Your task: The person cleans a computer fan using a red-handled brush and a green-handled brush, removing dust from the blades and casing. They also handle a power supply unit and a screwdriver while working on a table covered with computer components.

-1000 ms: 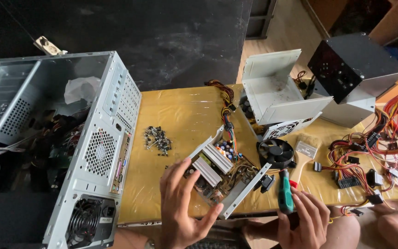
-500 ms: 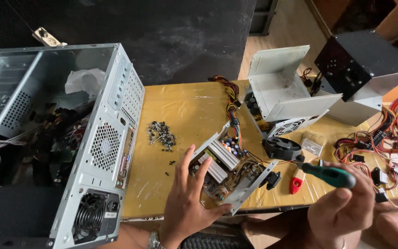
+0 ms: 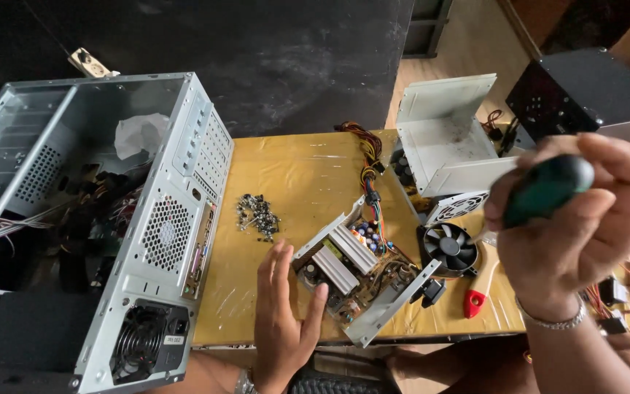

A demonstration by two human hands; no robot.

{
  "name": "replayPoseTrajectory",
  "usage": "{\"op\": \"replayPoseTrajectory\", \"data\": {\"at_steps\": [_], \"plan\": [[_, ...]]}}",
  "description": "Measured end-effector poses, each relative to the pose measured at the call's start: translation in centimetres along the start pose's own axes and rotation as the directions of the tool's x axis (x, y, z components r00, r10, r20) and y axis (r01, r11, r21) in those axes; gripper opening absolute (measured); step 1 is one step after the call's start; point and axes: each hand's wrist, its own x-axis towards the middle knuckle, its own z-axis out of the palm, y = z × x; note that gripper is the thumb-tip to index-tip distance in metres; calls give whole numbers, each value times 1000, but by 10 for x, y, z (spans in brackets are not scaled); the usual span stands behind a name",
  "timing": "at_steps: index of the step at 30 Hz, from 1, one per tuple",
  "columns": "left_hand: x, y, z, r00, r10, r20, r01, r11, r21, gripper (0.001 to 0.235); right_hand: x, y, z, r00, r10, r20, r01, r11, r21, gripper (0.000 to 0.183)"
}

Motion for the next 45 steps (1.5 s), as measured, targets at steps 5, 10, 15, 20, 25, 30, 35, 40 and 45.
{"op": "replayPoseTrajectory", "data": {"at_steps": [5, 10, 15, 20, 25, 30, 35, 40, 45], "plan": [[-10, -9, 6, 996, -59, -61, 64, 996, 69, 54, 15, 2, 44, 977, -5, 214, -22, 992, 126, 39], [-9, -11, 11, 988, -14, -152, 25, 997, 74, 39, 7, 29, 58, 919, 41, 391, -209, 893, 399, 39], [-13, -13, 13, 978, 9, -208, 17, 993, 119, 32, -5, 40, 46, 932, 21, 362, -95, 978, 187, 43], [-3, -3, 6, 977, -24, -211, 54, 989, 140, 22, -11, 52, 45, 932, 26, 362, -106, 973, 203, 50], [-4, -10, -23, 983, -15, -185, 84, 924, 373, 15, -16, 56, 50, 898, 16, 441, -80, 989, 127, 52], [-20, -40, -25, 986, -127, -106, 157, 925, 345, 21, -28, 68, 49, 897, 57, 439, -52, 998, -23, 56], [-2, -31, -29, 990, -134, -38, 138, 930, 341, 19, -29, 66, 52, 892, 79, 445, -71, 997, -36, 54], [10, -38, -23, 991, -135, -2, 128, 933, 337, 14, -39, 69, 52, 893, 94, 440, -68, 995, -75, 53], [12, -30, -23, 1000, -6, -25, 13, 958, 287, 22, -43, 72, 49, 894, 73, 442, -30, 994, -105, 55]]}}
